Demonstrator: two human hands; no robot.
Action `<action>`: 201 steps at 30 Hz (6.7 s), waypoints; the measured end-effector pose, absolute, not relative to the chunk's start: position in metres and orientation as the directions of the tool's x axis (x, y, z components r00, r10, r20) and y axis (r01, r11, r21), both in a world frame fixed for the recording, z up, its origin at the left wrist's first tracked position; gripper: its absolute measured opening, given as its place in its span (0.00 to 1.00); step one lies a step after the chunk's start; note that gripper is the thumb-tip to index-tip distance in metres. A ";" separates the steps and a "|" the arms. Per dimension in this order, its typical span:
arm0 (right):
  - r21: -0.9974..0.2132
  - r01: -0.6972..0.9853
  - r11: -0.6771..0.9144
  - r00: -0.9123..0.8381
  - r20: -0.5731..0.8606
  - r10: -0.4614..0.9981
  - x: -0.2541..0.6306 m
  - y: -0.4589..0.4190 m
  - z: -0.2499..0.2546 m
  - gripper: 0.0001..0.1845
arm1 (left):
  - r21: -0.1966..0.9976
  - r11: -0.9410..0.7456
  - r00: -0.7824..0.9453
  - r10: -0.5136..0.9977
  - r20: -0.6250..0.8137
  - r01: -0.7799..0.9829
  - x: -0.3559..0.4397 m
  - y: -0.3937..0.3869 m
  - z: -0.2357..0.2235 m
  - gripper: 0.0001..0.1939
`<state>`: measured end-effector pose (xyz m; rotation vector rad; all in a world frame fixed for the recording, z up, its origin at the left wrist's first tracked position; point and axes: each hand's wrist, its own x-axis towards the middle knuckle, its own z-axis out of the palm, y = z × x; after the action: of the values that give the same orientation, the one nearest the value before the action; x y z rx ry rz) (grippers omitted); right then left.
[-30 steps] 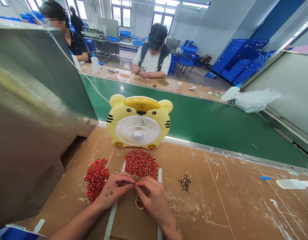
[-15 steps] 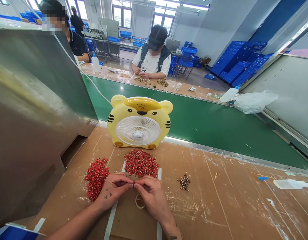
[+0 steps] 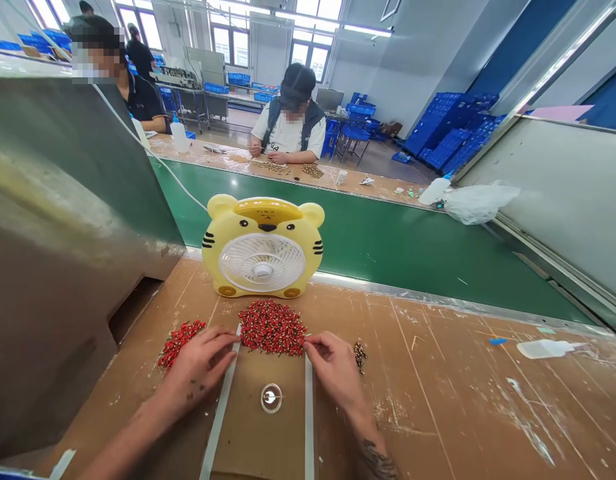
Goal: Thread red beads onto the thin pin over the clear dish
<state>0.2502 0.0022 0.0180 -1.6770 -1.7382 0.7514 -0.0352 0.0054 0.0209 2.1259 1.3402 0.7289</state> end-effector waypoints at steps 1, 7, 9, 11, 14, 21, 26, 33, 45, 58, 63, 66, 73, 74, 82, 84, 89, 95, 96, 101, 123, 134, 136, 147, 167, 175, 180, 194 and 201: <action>-0.734 0.678 0.039 -0.014 0.040 0.999 0.257 0.004 0.016 0.14 | 0.561 -0.383 0.395 0.913 0.106 0.734 -0.045 0.008 0.025 0.13; -0.693 0.714 0.100 -0.058 0.084 0.995 0.254 0.012 0.009 0.14 | 0.265 -0.341 0.407 0.877 -0.255 0.902 -0.067 0.020 0.037 0.16; -0.689 0.715 0.116 -0.064 0.101 0.993 0.252 0.012 0.008 0.16 | 0.275 -0.339 0.409 0.874 -0.263 0.900 -0.065 0.021 0.037 0.18; -0.686 0.717 0.123 -0.059 0.116 0.992 0.256 0.009 0.011 0.17 | 0.285 -0.347 0.417 0.875 -0.244 0.894 -0.064 0.023 0.036 0.17; -0.688 0.716 0.121 -0.056 0.115 0.992 0.266 -0.004 0.018 0.18 | 0.332 -0.359 0.444 0.867 -0.228 0.872 -0.067 0.026 0.033 0.17; -0.816 0.563 0.131 -0.281 -0.040 0.959 0.244 -0.047 0.023 0.09 | 0.291 -0.345 0.414 0.882 -0.225 0.892 -0.074 0.030 0.039 0.16; -0.828 0.542 0.143 -0.302 -0.033 0.953 0.224 -0.053 0.017 0.09 | 0.486 -0.309 0.385 0.921 -0.063 0.818 -0.064 0.026 0.050 0.17; -0.817 0.557 0.148 -0.298 -0.030 0.954 0.225 -0.047 0.018 0.09 | 0.965 0.142 0.338 0.917 -0.213 0.221 -0.018 0.015 0.039 0.08; -0.720 0.556 0.414 -0.421 0.185 0.888 0.223 -0.047 0.010 0.18 | 0.957 0.287 0.378 0.883 -0.278 0.034 -0.012 0.006 0.013 0.05; -0.701 0.502 0.507 -0.509 0.235 0.828 0.223 -0.044 0.009 0.10 | 0.731 -0.204 0.347 0.937 -0.049 0.652 -0.069 0.005 0.040 0.18; -0.648 0.546 0.530 -0.473 0.283 0.834 0.218 -0.044 0.008 0.13 | 0.914 -0.001 0.354 0.922 -0.156 0.406 -0.043 0.006 0.043 0.12; -0.634 0.566 0.528 -0.475 0.273 0.837 0.219 -0.044 0.008 0.14 | 0.960 0.131 0.401 0.888 -0.224 0.247 -0.028 0.009 0.039 0.10; -0.603 0.577 0.552 -0.521 0.248 0.816 0.225 -0.041 0.012 0.12 | 0.947 0.315 0.504 0.809 -0.304 0.065 -0.017 0.016 0.022 0.10; -0.586 0.588 0.557 -0.527 0.245 0.814 0.225 -0.040 0.013 0.12 | 0.952 0.303 0.513 0.811 -0.280 0.041 -0.016 0.016 0.020 0.08; -0.476 0.579 0.662 -0.618 0.273 0.737 0.224 -0.039 0.015 0.15 | 0.985 0.128 0.484 0.859 -0.167 0.113 -0.014 0.008 0.008 0.10; -0.480 0.585 0.654 -0.580 0.316 0.751 0.223 -0.037 0.011 0.15 | 0.981 -0.004 0.459 0.884 -0.088 0.195 -0.015 0.006 0.011 0.12; -0.543 0.548 0.637 -0.539 0.354 0.765 0.218 -0.036 0.005 0.14 | 0.951 -0.076 0.390 0.920 -0.049 0.300 -0.013 0.004 0.017 0.11; -0.602 0.569 0.560 -0.430 0.363 0.827 0.215 -0.039 0.003 0.15 | 0.983 0.039 0.425 0.898 -0.113 0.179 -0.009 0.003 0.009 0.18; -0.605 0.568 0.558 -0.436 0.354 0.828 0.215 -0.039 0.003 0.15 | 0.990 0.077 0.437 0.891 -0.122 0.119 -0.008 0.002 0.007 0.19; -0.580 0.588 0.565 -0.443 0.353 0.824 0.220 -0.041 0.000 0.15 | 0.957 0.270 0.477 0.858 -0.189 -0.108 -0.007 -0.001 0.004 0.18; -0.597 0.555 0.579 -0.501 0.315 0.806 0.226 -0.040 0.001 0.14 | 0.918 0.341 0.389 0.888 -0.244 -0.204 -0.009 0.004 -0.004 0.08; -0.822 0.407 0.399 -0.120 0.385 0.915 0.220 -0.023 0.033 0.12 | 0.955 0.296 0.319 0.907 -0.275 -0.018 -0.007 0.005 0.005 0.08; -0.821 0.409 0.397 -0.106 0.390 0.915 0.214 -0.022 0.032 0.11 | 0.965 0.263 0.299 0.919 -0.257 0.020 -0.008 0.006 0.006 0.08; -0.823 0.425 0.377 -0.084 0.379 0.922 0.204 -0.022 0.025 0.11 | 0.966 0.256 0.324 0.912 -0.250 0.025 -0.008 0.006 0.009 0.07; -0.747 0.546 0.378 -0.115 0.380 0.918 0.218 -0.023 0.030 0.18 | 0.952 0.307 0.303 0.907 -0.292 -0.002 -0.007 0.005 0.007 0.09; -0.618 0.664 0.421 -0.426 0.150 0.892 0.238 -0.033 0.027 0.19 | 0.944 0.330 0.305 0.896 -0.322 0.026 -0.008 0.004 0.007 0.09; -0.525 0.817 0.239 -0.158 0.194 0.968 0.293 -0.022 0.023 0.14 | 0.926 0.378 0.303 0.883 -0.357 -0.008 -0.010 0.005 0.000 0.09; -0.367 0.856 0.363 -0.345 0.117 0.931 0.333 0.010 0.018 0.11 | 0.915 0.392 0.337 0.877 -0.342 -0.091 -0.009 0.007 -0.002 0.09; -0.746 0.573 0.338 -0.342 0.158 0.926 0.282 -0.007 0.023 0.09 | 0.913 0.386 0.342 0.882 -0.325 -0.128 -0.003 0.006 0.002 0.08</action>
<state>0.2819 -0.0067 0.0231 -1.3075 -2.0291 0.7944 -0.0032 0.0057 0.0024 0.9380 0.9954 0.7999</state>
